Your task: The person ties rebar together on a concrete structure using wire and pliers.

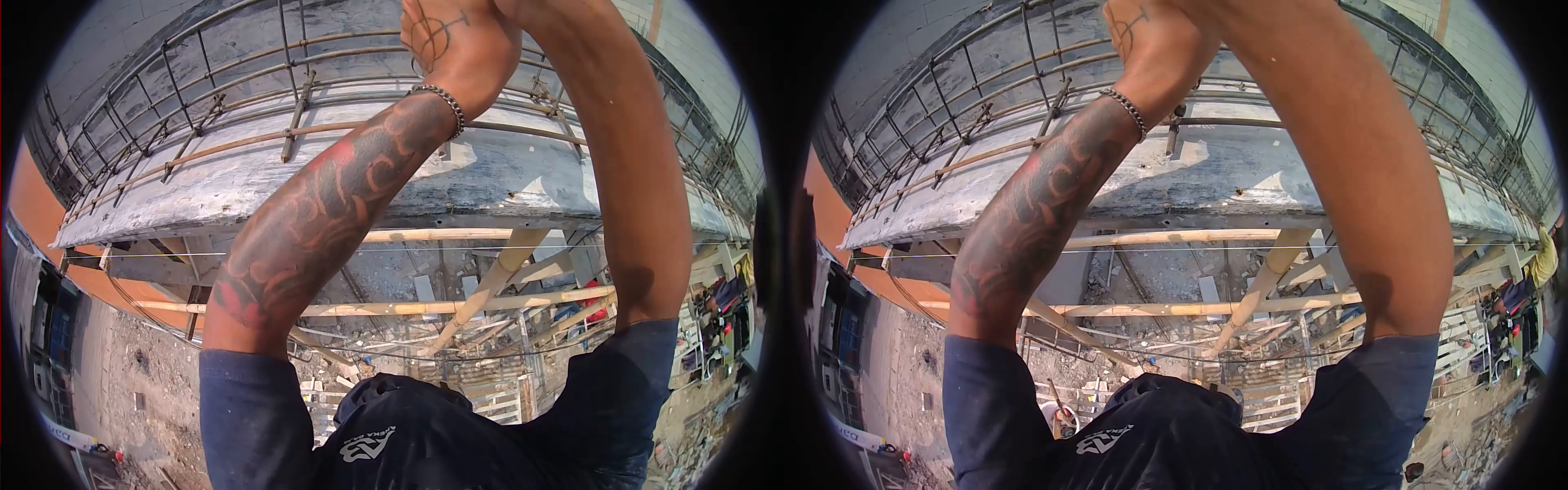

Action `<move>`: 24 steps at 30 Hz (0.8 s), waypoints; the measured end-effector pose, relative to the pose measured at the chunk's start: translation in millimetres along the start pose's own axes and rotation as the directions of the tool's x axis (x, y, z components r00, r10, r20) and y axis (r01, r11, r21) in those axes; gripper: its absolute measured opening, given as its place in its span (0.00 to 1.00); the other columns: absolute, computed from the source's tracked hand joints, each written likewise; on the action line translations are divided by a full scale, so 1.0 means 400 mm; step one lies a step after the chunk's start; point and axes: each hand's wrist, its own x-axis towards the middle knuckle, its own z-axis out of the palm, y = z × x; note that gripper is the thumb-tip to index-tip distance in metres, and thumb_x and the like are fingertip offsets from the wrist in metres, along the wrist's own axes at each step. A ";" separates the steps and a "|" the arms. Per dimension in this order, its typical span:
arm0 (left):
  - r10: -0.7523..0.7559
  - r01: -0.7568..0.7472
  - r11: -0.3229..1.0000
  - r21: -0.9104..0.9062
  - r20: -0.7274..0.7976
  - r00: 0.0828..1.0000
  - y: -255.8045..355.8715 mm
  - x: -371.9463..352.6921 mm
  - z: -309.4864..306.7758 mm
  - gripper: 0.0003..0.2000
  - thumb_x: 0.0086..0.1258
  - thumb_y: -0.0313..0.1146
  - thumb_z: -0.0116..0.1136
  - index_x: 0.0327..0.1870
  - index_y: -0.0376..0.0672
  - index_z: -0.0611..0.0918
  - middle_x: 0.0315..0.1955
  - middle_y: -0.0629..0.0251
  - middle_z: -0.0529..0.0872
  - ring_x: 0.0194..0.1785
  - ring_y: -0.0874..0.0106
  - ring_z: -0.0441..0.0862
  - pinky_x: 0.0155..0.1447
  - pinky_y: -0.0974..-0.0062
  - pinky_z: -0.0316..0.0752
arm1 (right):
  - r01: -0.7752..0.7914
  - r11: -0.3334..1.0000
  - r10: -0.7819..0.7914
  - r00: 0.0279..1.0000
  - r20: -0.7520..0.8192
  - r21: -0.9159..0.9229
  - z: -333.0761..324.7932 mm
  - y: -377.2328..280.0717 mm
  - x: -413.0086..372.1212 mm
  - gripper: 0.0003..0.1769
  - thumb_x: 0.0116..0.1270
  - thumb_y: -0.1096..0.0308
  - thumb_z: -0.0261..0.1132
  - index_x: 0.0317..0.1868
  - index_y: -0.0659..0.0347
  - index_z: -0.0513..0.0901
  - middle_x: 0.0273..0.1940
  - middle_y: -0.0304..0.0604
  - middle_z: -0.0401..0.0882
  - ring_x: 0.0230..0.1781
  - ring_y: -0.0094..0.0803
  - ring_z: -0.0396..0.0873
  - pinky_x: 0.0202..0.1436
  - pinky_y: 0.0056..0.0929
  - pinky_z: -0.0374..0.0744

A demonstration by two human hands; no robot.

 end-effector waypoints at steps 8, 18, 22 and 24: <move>-0.093 0.384 0.811 -0.443 0.549 0.831 -0.035 0.129 -0.160 0.16 0.67 0.40 0.63 0.46 0.36 0.80 0.38 0.56 0.85 0.42 0.63 0.84 0.47 0.68 0.78 | -0.015 0.972 -0.050 0.962 0.270 0.234 -0.106 0.028 0.080 0.23 0.70 0.49 0.65 0.20 0.48 0.70 0.18 0.25 0.59 0.19 0.17 0.64 0.24 0.22 0.72; 0.313 0.896 0.049 -0.441 0.859 0.405 -0.095 0.176 -0.099 0.09 0.72 0.38 0.59 0.31 0.46 0.79 0.19 0.71 0.77 0.24 0.78 0.76 0.27 0.76 0.71 | -0.122 0.974 0.074 0.968 0.242 0.190 -0.039 0.001 0.076 0.21 0.69 0.57 0.66 0.20 0.46 0.69 0.17 0.26 0.63 0.19 0.16 0.66 0.23 0.20 0.71; -0.428 0.479 0.823 -0.305 0.220 0.877 0.077 0.066 -0.128 0.14 0.70 0.40 0.57 0.43 0.36 0.78 0.24 0.66 0.79 0.28 0.72 0.77 0.35 0.68 0.74 | -0.152 0.988 0.151 0.987 0.051 0.001 -0.003 -0.003 0.030 0.21 0.71 0.60 0.64 0.19 0.46 0.68 0.17 0.27 0.65 0.19 0.16 0.68 0.23 0.19 0.71; -0.518 0.603 0.746 -0.281 0.325 0.792 0.115 0.099 -0.172 0.14 0.69 0.40 0.58 0.41 0.36 0.79 0.28 0.63 0.81 0.32 0.72 0.79 0.37 0.69 0.74 | -0.169 0.984 0.170 0.985 0.001 -0.049 -0.023 -0.013 0.030 0.21 0.71 0.61 0.63 0.19 0.45 0.68 0.17 0.27 0.66 0.19 0.16 0.68 0.23 0.19 0.72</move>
